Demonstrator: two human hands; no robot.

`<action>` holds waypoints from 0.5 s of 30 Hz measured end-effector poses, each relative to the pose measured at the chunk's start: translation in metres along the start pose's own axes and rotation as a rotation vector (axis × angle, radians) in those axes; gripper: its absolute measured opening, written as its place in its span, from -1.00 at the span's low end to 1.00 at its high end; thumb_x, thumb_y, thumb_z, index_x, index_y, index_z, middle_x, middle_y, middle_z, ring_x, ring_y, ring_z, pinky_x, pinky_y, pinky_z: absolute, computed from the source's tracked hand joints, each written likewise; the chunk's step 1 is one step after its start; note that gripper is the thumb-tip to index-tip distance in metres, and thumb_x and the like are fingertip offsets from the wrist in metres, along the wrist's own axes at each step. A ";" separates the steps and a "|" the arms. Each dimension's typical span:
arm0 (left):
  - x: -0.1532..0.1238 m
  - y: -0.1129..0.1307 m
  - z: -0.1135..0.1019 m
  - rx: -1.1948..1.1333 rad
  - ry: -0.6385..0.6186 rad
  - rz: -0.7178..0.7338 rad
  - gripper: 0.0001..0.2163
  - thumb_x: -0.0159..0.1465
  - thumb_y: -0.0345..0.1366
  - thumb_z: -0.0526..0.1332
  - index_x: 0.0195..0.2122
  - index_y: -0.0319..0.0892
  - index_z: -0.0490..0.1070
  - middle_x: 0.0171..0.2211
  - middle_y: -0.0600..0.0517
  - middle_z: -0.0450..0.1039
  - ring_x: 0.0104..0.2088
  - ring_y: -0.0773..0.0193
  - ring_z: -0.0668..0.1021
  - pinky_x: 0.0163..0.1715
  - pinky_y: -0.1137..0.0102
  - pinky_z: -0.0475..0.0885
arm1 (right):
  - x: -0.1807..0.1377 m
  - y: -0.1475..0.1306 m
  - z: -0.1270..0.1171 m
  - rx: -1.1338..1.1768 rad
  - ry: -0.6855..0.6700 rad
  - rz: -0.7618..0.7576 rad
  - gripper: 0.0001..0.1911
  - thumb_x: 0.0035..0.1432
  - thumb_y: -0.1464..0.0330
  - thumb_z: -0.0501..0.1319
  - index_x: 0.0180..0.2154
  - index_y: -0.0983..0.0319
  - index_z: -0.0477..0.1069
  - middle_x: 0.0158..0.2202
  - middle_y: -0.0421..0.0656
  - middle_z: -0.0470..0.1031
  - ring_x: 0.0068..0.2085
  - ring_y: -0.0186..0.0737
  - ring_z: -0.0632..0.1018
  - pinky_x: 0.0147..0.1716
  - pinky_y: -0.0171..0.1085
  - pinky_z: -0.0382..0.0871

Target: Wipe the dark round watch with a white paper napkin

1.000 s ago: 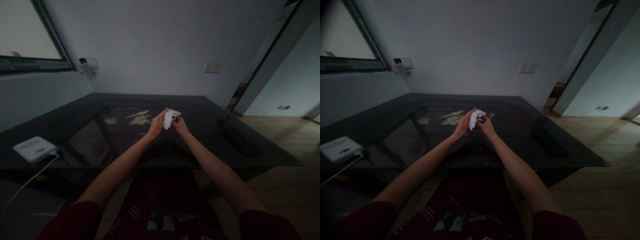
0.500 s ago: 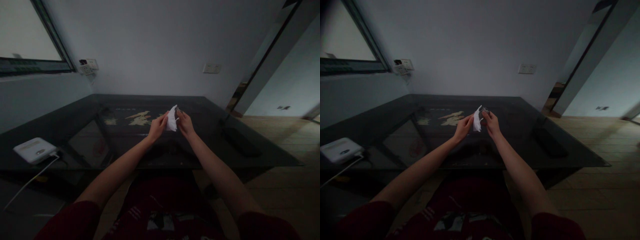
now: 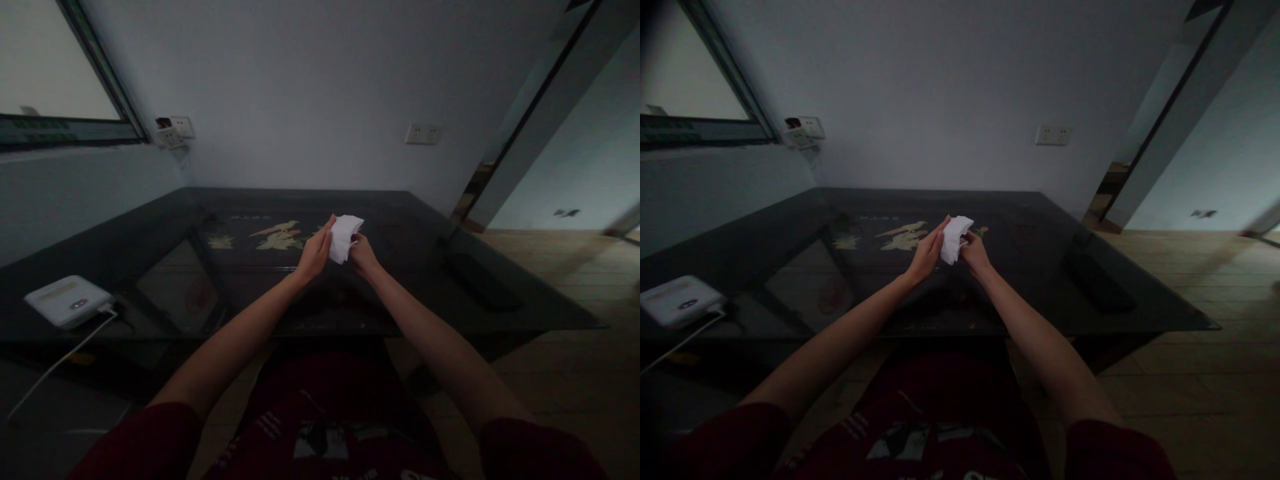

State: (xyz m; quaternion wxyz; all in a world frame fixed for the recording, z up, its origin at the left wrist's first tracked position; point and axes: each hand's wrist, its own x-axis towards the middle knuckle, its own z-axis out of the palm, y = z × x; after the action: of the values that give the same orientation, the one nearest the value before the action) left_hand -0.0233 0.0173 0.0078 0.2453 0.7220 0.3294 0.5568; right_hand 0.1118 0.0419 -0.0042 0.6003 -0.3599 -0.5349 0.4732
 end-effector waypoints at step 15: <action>0.002 -0.002 0.002 0.189 -0.025 -0.077 -0.56 0.40 -0.13 -0.05 0.13 -0.23 0.42 0.12 -0.12 0.43 0.15 0.03 0.46 0.14 0.18 0.33 | 0.008 -0.012 -0.012 0.083 0.112 -0.033 -0.51 -0.16 0.05 0.37 -0.23 0.23 0.49 -0.37 -0.15 0.54 -0.38 -0.25 0.51 -0.47 -0.31 0.38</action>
State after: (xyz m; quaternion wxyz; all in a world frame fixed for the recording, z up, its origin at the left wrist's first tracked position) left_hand -0.0217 0.0201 0.0074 0.2014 0.7355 0.4050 0.5045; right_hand 0.1253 0.0470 0.0076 0.6515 -0.3518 -0.4861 0.4643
